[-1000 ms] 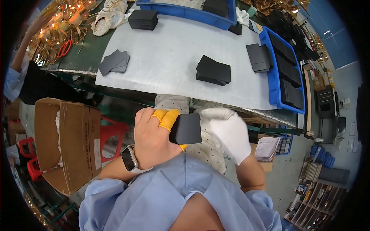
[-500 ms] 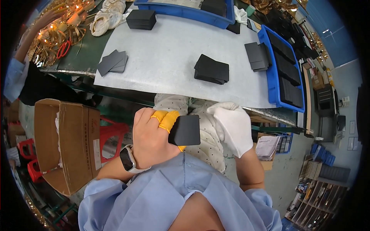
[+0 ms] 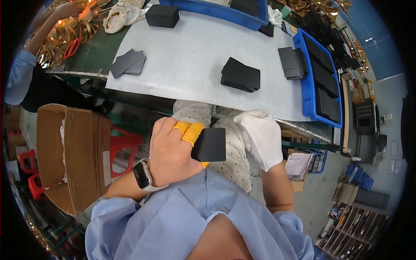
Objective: The person wipes black rectangular plates with a cleaning cloth, then inspects them.
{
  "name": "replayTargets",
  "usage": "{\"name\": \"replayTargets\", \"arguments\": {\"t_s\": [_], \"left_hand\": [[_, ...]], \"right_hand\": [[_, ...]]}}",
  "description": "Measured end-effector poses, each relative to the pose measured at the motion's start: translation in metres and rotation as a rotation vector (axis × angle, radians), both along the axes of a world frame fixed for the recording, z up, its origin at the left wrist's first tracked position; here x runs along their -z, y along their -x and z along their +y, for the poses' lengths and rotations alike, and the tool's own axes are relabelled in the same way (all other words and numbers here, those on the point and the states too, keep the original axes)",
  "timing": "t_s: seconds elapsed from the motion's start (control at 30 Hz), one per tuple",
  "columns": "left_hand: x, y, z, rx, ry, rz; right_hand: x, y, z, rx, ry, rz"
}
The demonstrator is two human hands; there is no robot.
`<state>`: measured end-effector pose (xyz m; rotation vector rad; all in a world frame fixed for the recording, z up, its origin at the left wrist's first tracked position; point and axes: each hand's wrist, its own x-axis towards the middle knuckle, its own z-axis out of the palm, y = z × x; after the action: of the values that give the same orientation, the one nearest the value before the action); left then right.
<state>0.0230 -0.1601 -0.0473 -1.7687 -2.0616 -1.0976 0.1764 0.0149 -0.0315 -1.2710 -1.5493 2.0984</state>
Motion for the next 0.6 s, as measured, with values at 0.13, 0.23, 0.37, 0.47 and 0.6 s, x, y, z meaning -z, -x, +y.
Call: {"name": "replayTargets", "arguments": {"t_s": [0.13,0.23,0.37,0.47,0.6], "left_hand": [[0.0,0.002,0.003,-0.006,-0.013,0.006],[0.005,0.003,0.005,-0.015,-0.023,0.009],[0.002,0.008,0.006,-0.036,0.019,0.025],[0.007,0.01,0.004,-0.042,0.023,-0.004],[0.007,0.014,0.004,-0.09,0.035,0.011]], "right_hand": [[0.004,0.004,-0.005,-0.059,-0.018,-0.003],[-0.012,0.009,-0.023,-0.061,0.152,-0.061],[-0.015,0.009,-0.035,-0.267,0.021,-0.206],[-0.01,-0.004,-0.029,-0.48,-0.081,-0.195],[0.001,-0.024,-0.017,-0.498,-0.343,-0.083]]}}
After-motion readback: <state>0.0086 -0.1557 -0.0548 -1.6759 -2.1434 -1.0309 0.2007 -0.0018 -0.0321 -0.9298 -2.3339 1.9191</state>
